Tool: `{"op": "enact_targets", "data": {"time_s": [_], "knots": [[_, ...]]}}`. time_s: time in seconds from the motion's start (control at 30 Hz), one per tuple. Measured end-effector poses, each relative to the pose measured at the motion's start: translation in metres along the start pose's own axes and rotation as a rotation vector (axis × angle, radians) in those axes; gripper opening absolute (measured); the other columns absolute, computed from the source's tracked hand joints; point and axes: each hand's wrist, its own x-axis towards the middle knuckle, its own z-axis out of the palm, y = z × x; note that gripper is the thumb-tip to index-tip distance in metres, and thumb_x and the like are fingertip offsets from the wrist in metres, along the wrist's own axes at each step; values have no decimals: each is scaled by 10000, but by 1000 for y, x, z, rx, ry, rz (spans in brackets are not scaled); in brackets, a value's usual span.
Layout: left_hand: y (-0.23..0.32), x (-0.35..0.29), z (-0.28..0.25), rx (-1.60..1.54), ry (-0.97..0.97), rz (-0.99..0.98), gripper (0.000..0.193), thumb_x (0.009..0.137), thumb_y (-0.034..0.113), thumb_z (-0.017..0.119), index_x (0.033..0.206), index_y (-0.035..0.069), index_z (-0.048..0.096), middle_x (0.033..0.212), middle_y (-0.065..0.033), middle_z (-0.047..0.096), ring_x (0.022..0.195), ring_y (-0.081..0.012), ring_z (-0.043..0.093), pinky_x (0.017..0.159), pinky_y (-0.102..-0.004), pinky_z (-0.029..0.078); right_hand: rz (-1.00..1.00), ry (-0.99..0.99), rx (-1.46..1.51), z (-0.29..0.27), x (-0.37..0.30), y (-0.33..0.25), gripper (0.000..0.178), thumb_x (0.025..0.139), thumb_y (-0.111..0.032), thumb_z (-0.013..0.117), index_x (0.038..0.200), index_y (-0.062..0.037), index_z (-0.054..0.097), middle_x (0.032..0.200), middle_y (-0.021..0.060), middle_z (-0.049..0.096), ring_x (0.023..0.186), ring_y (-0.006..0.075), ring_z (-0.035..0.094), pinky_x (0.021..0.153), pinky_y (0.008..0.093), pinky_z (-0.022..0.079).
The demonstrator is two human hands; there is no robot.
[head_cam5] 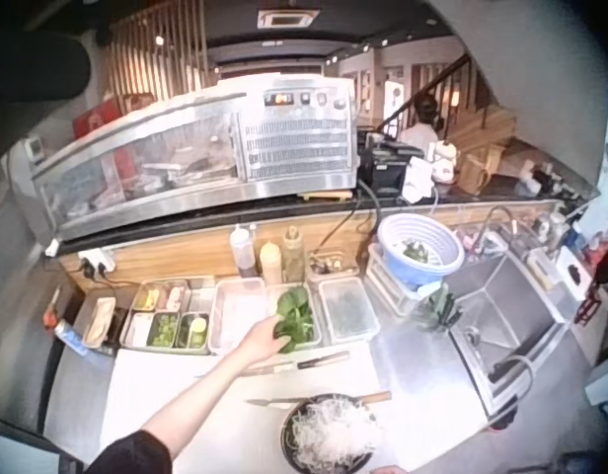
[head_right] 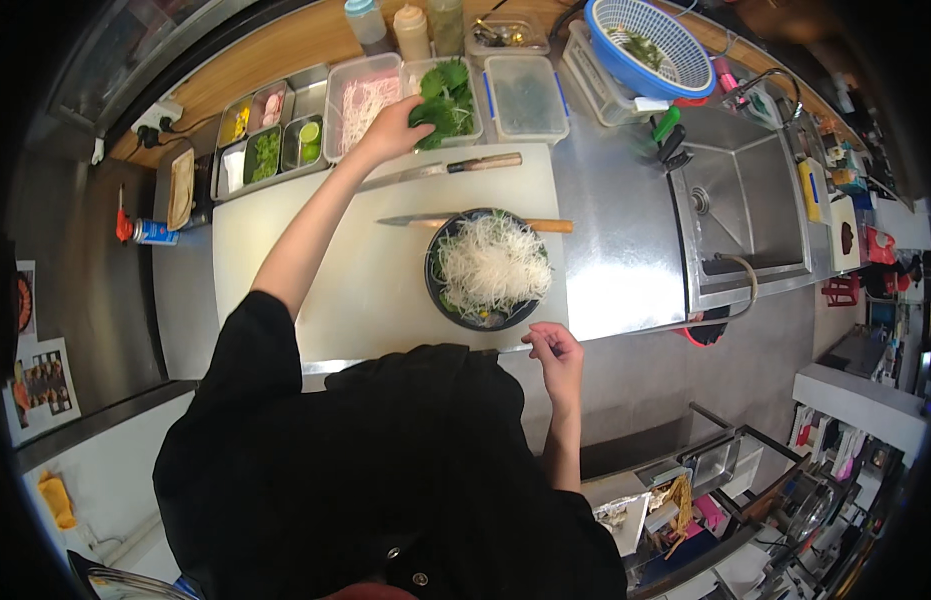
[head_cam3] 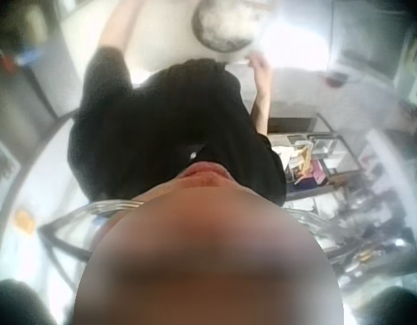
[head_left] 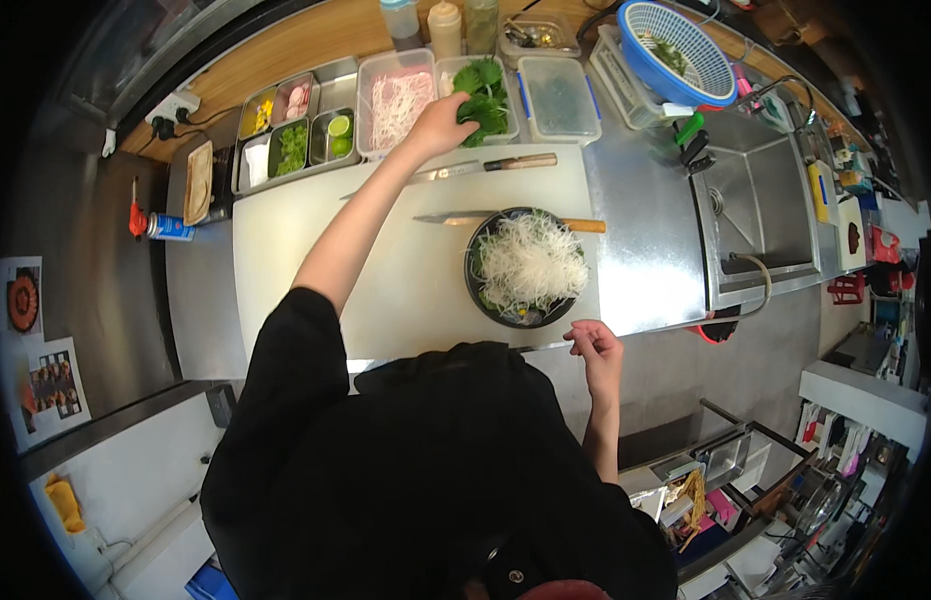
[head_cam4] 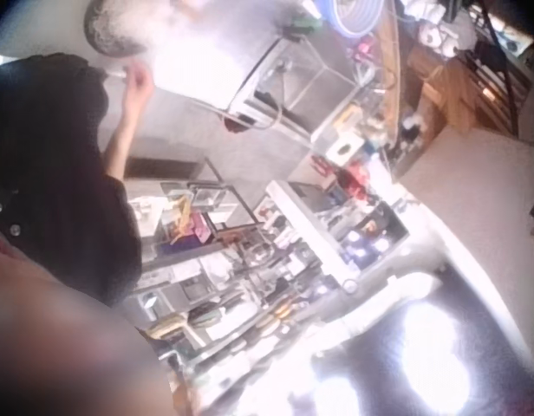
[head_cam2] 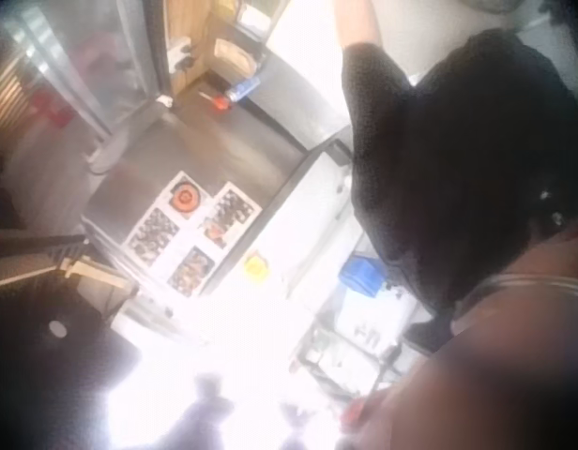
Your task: The person walks to a prep station and assembles a dish by placing shiso leaves and shredded daikon radish into a bowl. They repeatedly add and adjust the ingredients by hand.
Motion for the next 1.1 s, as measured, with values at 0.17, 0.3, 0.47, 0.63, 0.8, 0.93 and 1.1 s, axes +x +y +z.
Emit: {"op": "enact_targets", "data": {"time_s": [0.17, 0.3, 0.47, 0.63, 0.8, 0.93, 1.1], "knots": [[-33, 92, 21, 263, 47, 116, 599, 871, 286, 764, 1370, 43, 540, 1310, -199, 628, 1210, -363, 607, 1037, -461, 477, -31, 96, 57, -4, -6, -3, 94, 981, -70, 674, 1048, -11, 705, 873, 61, 731, 716, 76, 588, 677, 219, 471], [-22, 51, 30, 220, 389, 285, 591, 891, 292, 767, 1361, 24, 529, 1277, -196, 611, 1200, -369, 597, 1031, -457, 471, -6, 228, 54, -5, -15, 4, 116, 994, -100, 670, 1044, -1, 704, 865, 60, 723, 719, 74, 579, 677, 221, 469], [-17, -137, 28, 10, 372, 270, 446, 910, 161, 729, 1303, 19, 572, 1171, -171, 629, 1108, -350, 613, 970, -409, 481, -29, 215, -38, 1, -8, 2, 148, 985, -116, 683, 1068, 6, 696, 886, 46, 714, 765, 78, 600, 695, 224, 472], [-56, -318, 54, -204, 154, -158, 462, 928, 130, 717, 1350, 40, 551, 1183, -122, 633, 1036, -232, 634, 942, -375, 492, -199, 150, -574, 31, 27, -47, 607, 846, -217, 835, 1349, -40, 546, 1297, 167, 573, 1173, 242, 575, 888, 363, 514], [-45, -372, 56, -462, 159, -442, 530, 941, 114, 699, 1416, 34, 480, 1193, -138, 609, 974, -217, 635, 885, -349, 514, -310, -9, -1000, 91, 77, -60, 1103, 645, -333, 951, 1550, -126, 354, 1522, 326, 295, 1434, 476, 308, 1114, 518, 413], [-27, -349, 47, -378, 255, -218, 537, 943, 109, 691, 1424, 27, 468, 1206, -151, 602, 934, -226, 644, 860, -353, 529, -304, 4, -1112, 104, 95, -32, 808, 680, -192, 883, 1408, -107, 543, 1435, 257, 462, 1354, 439, 436, 1097, 493, 428], [-14, -340, 26, -343, 317, -230, 511, 952, 116, 679, 1413, 29, 477, 1212, -150, 604, 934, -236, 646, 849, -357, 532, -440, 31, -909, 82, 103, -33, 524, 694, -79, 806, 1201, -29, 687, 1206, 206, 656, 1128, 376, 642, 967, 409, 519]]}}
